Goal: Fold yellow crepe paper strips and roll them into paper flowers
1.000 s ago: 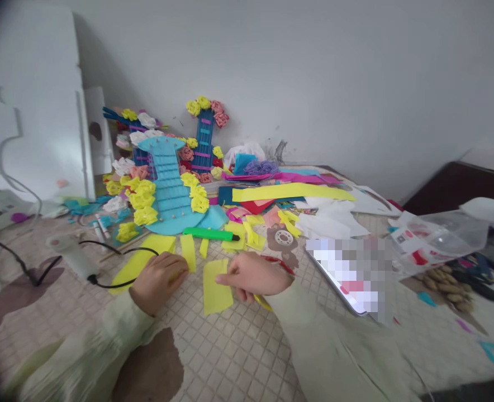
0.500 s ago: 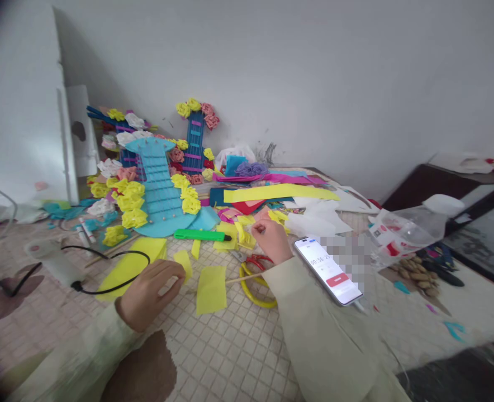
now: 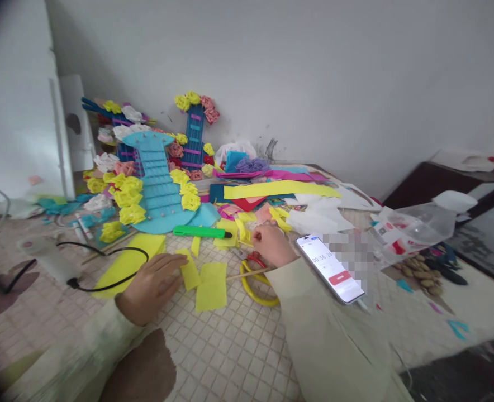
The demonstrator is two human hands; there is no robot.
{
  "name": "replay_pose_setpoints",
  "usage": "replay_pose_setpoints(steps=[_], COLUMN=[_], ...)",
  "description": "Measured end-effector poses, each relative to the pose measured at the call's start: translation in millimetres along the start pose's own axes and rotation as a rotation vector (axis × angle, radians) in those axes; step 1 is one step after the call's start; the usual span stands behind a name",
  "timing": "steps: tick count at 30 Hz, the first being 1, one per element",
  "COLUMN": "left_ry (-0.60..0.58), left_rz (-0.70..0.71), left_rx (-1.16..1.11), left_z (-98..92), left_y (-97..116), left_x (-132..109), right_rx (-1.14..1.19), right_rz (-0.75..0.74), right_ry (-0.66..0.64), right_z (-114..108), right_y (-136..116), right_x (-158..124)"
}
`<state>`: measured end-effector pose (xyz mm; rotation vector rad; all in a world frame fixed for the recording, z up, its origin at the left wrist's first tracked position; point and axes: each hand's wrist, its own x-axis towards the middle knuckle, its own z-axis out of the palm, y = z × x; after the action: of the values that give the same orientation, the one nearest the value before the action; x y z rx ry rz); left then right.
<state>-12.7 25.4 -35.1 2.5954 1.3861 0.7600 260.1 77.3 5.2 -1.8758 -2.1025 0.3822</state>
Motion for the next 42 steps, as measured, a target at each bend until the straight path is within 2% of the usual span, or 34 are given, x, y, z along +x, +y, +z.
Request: replay_pose_setpoints(steps=[3, 9, 13, 19, 30, 33, 35, 39, 42], left_ry=[-0.045, -0.117, -0.090, -0.073, -0.053, -0.034, -0.018, -0.019, -0.052], left_rz=[-0.041, -0.044, -0.037, 0.004, 0.018, 0.021, 0.026, 0.012, -0.011], left_rx=[0.038, 0.106, 0.108, 0.086, 0.044, 0.035, 0.022, 0.010, 0.026], left_z=[3.9, 4.8, 4.3, 5.2, 5.6, 6.4, 7.2, 8.0, 5.8], left_y=[-1, 4, 5, 2, 1, 1, 1, 1, 0], left_x=[0, -1, -1, 0, -2, -2, -3, -2, -1], right_rx=[0.011, 0.015, 0.002, 0.022, 0.024, -0.002, -0.019, -0.057, -0.095], right_rz=[-0.007, 0.035, 0.022, -0.038, -0.083, -0.057, -0.051, -0.059, -0.045], right_ry=[-0.028, -0.210, -0.298, -0.358, -0.487, -0.476, -0.411, -0.213, -0.170], right_z=[-6, -12, -9, -10, -39, -46, -44, -19, 1], right_y=[6, 20, 27, 32, 48, 53, 48, 21, 3], right_x=[-1, -2, -3, -7, -23, -24, -21, -5, 7])
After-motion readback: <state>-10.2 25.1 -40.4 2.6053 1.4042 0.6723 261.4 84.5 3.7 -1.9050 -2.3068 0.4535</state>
